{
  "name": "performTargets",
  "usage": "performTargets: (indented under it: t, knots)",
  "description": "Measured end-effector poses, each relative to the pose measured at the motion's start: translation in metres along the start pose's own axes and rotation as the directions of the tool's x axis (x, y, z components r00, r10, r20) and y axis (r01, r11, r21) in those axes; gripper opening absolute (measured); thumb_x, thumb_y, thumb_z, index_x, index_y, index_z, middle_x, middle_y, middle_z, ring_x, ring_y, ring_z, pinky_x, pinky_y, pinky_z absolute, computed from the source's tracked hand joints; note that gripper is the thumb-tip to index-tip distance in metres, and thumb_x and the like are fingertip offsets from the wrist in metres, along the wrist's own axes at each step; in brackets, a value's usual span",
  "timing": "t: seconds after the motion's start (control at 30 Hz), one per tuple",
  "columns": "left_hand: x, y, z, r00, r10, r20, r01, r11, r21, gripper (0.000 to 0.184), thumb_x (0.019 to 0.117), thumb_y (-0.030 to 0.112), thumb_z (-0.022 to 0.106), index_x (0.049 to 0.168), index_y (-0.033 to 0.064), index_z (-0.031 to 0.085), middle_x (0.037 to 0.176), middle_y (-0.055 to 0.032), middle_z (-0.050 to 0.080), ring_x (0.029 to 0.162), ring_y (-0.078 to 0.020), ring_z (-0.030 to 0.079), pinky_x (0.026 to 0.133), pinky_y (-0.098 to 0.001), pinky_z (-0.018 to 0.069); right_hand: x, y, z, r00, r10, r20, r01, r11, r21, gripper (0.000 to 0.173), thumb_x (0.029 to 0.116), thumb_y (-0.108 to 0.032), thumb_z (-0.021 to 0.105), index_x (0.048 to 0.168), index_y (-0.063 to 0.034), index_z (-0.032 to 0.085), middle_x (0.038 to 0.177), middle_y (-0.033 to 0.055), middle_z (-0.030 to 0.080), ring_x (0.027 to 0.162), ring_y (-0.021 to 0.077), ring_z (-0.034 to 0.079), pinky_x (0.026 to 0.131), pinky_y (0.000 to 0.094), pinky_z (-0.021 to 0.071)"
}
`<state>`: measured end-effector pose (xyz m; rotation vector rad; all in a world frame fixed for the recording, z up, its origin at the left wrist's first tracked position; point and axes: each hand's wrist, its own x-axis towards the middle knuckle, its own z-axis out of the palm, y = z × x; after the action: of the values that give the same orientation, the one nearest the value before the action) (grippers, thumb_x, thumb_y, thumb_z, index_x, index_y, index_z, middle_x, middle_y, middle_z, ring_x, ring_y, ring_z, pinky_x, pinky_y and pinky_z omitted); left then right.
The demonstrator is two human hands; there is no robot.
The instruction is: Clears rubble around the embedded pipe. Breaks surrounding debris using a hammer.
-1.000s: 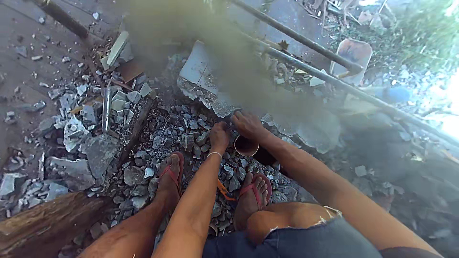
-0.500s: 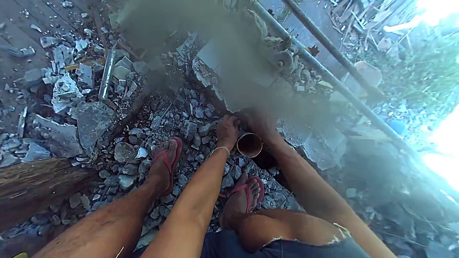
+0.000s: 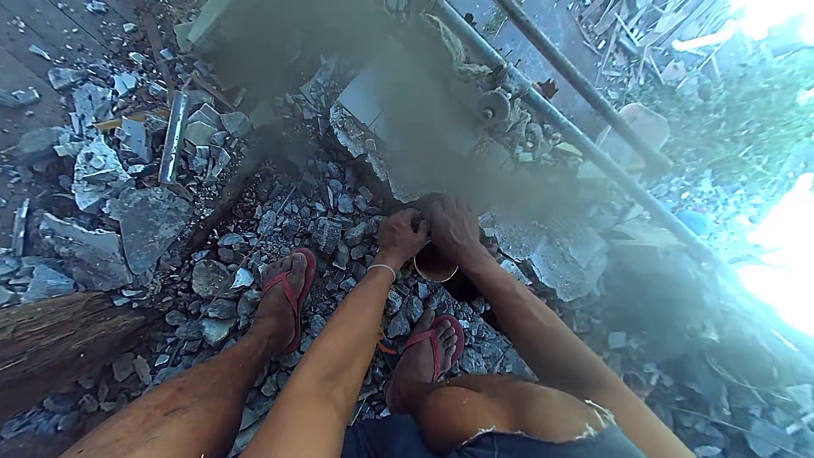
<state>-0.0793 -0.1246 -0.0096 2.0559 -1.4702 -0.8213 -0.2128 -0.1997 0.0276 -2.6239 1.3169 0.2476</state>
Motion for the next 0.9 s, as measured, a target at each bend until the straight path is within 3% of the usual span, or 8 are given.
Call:
performTargets:
  t: [0.17,0.3,0.37,0.43,0.5,0.6,0.9]
  knots:
    - [-0.001,0.007,-0.001,0.998,-0.058,0.016,0.058,0.998,-0.009,0.027,0.1004,0.038,0.064,0.1,0.0116,0.072,0.089,-0.0089,0.073,0.082,-0.0267,0.071,0.075,-0.0529,0.0561,0.001,0.012,0.006,0.998,0.024,-0.057,-0.022,0.999,0.046,0.018,0.0971,-0.026,0.065,0.104,-0.0102,0.068,0.108,0.0188,0.061,0.104,0.0418,0.061,0.074,0.0574,0.051]
    - [-0.002,0.017,-0.004,0.965,-0.253,0.069,0.261,0.947,-0.186,0.025,0.0982,0.039,0.068,0.098,0.0142,0.071,0.081,-0.0082,0.07,0.072,-0.0269,0.067,0.067,-0.0539,0.056,0.001,0.012,0.004,0.989,0.1,-0.11,-0.079,0.98,0.18,0.02,0.0961,-0.033,0.069,0.1,-0.0138,0.069,0.106,0.016,0.062,0.1,0.0395,0.063,0.069,0.0565,0.0525]
    - [-0.005,0.024,-0.008,0.917,-0.38,0.122,0.399,0.879,-0.259,0.03,0.095,0.04,0.072,0.11,0.0144,0.067,0.084,-0.0111,0.069,0.074,-0.03,0.066,0.068,-0.0548,0.0558,-0.001,0.009,-0.002,0.983,0.15,-0.103,-0.122,0.962,0.244,0.018,0.0936,-0.03,0.072,0.101,-0.0145,0.069,0.107,0.0166,0.062,0.099,0.0399,0.063,0.067,0.0579,0.0538]
    - [-0.003,0.027,-0.017,0.837,-0.504,0.213,0.547,0.789,-0.28,0.055,0.0887,0.039,0.08,0.13,0.0131,0.056,0.093,-0.0183,0.066,0.08,-0.0373,0.065,0.069,-0.0583,0.0554,-0.001,0.007,-0.004,0.98,0.176,-0.088,-0.148,0.953,0.265,0.016,0.0921,-0.027,0.074,0.102,-0.0152,0.07,0.108,0.0162,0.062,0.1,0.0402,0.063,0.068,0.0581,0.054]
    - [0.002,0.026,-0.022,0.783,-0.565,0.261,0.62,0.742,-0.254,0.066,0.0829,0.037,0.086,0.134,0.0112,0.053,0.102,-0.0226,0.067,0.09,-0.0415,0.066,0.075,-0.0612,0.0553,0.001,0.009,-0.001,0.979,0.181,-0.091,-0.152,0.953,0.26,0.015,0.0911,-0.025,0.074,0.102,-0.0148,0.07,0.109,0.0158,0.063,0.102,0.0399,0.063,0.068,0.0582,0.0537]
    - [0.012,0.028,-0.025,0.757,-0.578,0.305,0.643,0.742,-0.19,0.059,0.0823,0.038,0.085,0.126,0.0073,0.061,0.11,-0.0235,0.069,0.098,-0.0423,0.067,0.081,-0.0629,0.0552,0.006,0.012,0.006,0.978,0.173,-0.114,-0.143,0.963,0.229,0.015,0.0918,-0.026,0.073,0.101,-0.0145,0.07,0.11,0.0155,0.063,0.102,0.0399,0.063,0.068,0.0583,0.0534]
    - [0.017,0.031,-0.02,0.778,-0.547,0.309,0.585,0.81,-0.039,0.047,0.0886,0.042,0.077,0.113,0.0037,0.065,0.1,-0.0219,0.07,0.092,-0.0399,0.07,0.078,-0.0617,0.0572,0.008,0.019,0.019,0.978,0.124,-0.169,-0.095,0.981,0.171,0.014,0.0965,-0.028,0.066,0.1,-0.0146,0.068,0.109,0.0145,0.063,0.1,0.0389,0.063,0.069,0.0558,0.0519]
